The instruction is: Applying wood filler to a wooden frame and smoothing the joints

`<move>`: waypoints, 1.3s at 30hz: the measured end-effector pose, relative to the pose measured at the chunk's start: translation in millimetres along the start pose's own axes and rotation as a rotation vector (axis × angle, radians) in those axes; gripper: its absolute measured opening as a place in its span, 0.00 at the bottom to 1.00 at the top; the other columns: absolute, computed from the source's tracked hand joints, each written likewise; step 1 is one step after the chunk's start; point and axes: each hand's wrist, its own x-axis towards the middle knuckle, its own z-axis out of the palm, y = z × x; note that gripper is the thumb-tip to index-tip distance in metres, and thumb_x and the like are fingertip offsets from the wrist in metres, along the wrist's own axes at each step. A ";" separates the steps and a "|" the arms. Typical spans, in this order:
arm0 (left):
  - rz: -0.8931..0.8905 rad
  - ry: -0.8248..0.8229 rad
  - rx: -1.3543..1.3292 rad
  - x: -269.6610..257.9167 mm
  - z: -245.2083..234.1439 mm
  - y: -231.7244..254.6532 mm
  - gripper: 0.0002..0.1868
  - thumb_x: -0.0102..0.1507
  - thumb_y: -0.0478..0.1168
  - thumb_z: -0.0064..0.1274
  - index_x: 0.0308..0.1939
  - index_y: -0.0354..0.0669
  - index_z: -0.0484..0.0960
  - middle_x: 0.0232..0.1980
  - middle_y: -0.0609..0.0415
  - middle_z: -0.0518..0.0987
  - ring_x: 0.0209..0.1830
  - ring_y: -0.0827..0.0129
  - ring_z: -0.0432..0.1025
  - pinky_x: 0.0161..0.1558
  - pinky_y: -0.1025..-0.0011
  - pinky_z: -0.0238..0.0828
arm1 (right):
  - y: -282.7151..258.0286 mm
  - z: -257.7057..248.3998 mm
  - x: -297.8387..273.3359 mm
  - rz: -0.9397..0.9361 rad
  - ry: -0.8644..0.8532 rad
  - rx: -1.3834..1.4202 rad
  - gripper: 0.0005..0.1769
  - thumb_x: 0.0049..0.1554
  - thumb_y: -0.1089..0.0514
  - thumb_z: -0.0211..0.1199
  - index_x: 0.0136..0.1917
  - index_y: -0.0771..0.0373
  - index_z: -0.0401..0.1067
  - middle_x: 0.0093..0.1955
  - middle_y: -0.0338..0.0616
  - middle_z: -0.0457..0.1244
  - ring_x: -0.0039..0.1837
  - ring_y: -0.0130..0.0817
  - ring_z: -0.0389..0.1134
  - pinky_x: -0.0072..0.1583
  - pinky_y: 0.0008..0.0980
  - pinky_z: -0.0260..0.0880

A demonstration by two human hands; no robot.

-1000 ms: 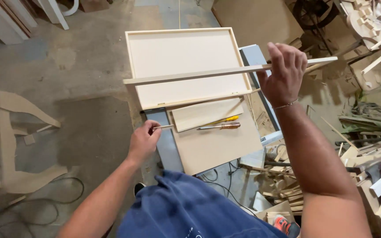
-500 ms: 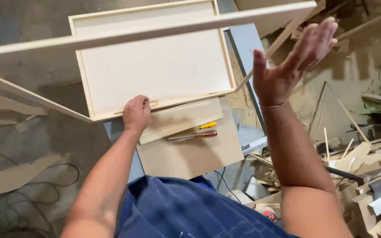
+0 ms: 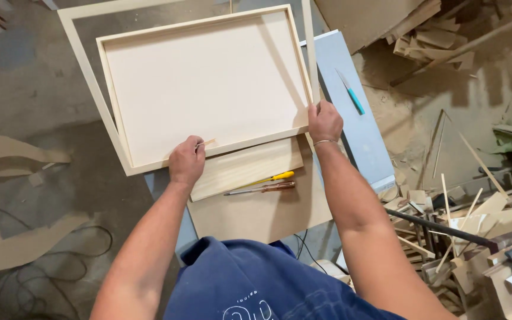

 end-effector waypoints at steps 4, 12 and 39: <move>-0.014 -0.045 -0.010 -15.0 7.3 -1.1 0.10 0.67 0.50 0.49 0.50 0.59 0.80 0.42 0.49 0.84 0.49 0.51 0.80 0.54 0.53 0.76 | 0.0 -6.2 -5.9 0.076 -0.113 -0.053 0.24 0.63 0.35 0.54 0.40 0.56 0.68 0.38 0.54 0.68 0.47 0.58 0.73 0.51 0.55 0.72; 0.074 -0.053 -0.054 -33.0 16.1 -2.7 0.09 0.65 0.47 0.51 0.47 0.56 0.82 0.41 0.50 0.84 0.47 0.52 0.80 0.52 0.55 0.77 | -1.3 -27.8 -22.4 0.267 -0.288 -0.096 0.25 0.62 0.33 0.49 0.55 0.48 0.76 0.51 0.52 0.71 0.59 0.56 0.71 0.63 0.51 0.71; -0.532 0.636 -0.975 -69.0 -52.7 -143.3 0.07 0.64 0.34 0.55 0.46 0.41 0.77 0.33 0.54 0.82 0.26 0.80 0.77 0.28 0.85 0.78 | 4.1 15.4 42.9 -0.053 -0.084 0.064 0.17 0.60 0.42 0.59 0.51 0.54 0.76 0.46 0.53 0.70 0.52 0.60 0.71 0.56 0.56 0.71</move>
